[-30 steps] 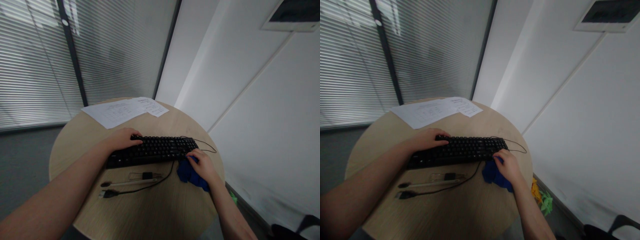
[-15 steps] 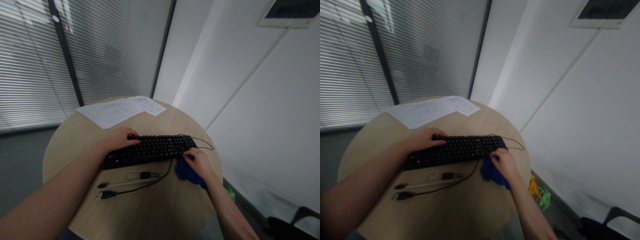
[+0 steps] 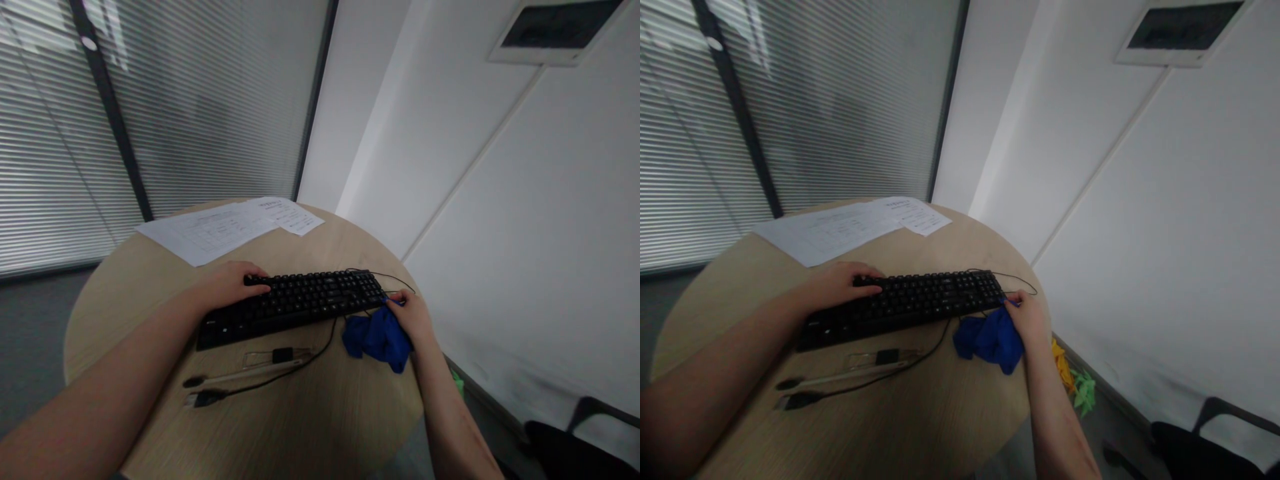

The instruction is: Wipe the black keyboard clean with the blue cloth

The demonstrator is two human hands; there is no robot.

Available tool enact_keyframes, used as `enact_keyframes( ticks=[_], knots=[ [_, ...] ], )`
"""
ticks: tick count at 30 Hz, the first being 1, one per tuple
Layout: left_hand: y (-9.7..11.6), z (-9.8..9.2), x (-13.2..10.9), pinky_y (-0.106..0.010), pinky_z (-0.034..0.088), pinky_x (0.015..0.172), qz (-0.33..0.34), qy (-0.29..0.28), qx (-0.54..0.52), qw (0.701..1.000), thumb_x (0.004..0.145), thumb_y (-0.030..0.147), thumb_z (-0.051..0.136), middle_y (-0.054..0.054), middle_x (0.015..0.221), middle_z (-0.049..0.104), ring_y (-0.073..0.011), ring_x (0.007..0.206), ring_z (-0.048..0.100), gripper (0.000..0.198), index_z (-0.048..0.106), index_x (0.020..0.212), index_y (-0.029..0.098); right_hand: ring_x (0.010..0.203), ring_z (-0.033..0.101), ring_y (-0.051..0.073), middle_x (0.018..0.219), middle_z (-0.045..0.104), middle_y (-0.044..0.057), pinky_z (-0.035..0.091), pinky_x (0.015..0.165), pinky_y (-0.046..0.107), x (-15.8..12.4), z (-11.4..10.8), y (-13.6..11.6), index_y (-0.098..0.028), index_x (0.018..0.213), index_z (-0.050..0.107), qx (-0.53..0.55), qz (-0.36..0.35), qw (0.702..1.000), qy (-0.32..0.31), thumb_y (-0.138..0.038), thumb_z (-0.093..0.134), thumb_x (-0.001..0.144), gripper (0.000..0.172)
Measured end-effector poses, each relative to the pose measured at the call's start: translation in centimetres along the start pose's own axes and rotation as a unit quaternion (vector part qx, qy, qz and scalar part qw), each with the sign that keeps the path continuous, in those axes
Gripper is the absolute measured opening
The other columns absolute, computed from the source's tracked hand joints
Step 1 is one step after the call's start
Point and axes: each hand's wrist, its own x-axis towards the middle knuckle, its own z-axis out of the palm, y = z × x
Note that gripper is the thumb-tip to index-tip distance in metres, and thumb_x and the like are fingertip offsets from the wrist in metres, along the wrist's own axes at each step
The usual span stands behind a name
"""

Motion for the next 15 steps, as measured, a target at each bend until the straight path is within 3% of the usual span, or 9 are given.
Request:
enact_keyframes(
  ticks=[8, 12, 15],
  knots=[
    [0.1, 0.0, 0.0, -0.038, 0.048, 0.098, -0.008, 0.004, 0.01, 1.0, 0.083, 0.058, 0.057, -0.006, 0.115, 0.076, -0.0277, 0.108, 0.067, 0.046, 0.076, 0.111, 0.027, 0.077, 0.056, 0.013, 0.089, 0.069, 0.003, 0.031, 0.068, 0.021, 0.6, 0.2, 1.6, -0.018, 0.089, 0.07, -0.013, 0.041, 0.998, 0.034, -0.036, 0.063, 0.083, 0.02],
    [0.5, -0.2, -0.2, -0.038, 0.047, 0.1, -0.002, -0.002, 0.015, 1.0, 0.084, 0.059, 0.054, -0.008, 0.118, 0.075, -0.0285, 0.112, 0.066, 0.05, 0.076, 0.114, 0.025, 0.082, 0.06, 0.015, 0.092, 0.07, 0.005, 0.039, 0.073, 0.023, -0.1, -0.1, 0.6, -0.018, 0.093, 0.072, 0.061, -0.023, 0.995, 0.077, -0.051, 0.062, 0.085, 0.036],
    [0.3, -0.4, -0.3, -0.038, 0.049, 0.098, -0.008, 0.002, 0.014, 1.0, 0.086, 0.059, 0.051, -0.008, 0.117, 0.075, -0.0283, 0.109, 0.067, 0.053, 0.076, 0.115, 0.024, 0.087, 0.064, 0.017, 0.097, 0.071, 0.007, 0.047, 0.081, 0.025, -0.8, -0.3, -1.0, -0.017, 0.096, 0.074, 0.127, -0.098, 0.986, 0.054, -0.059, 0.061, 0.084, 0.046]
  ],
)
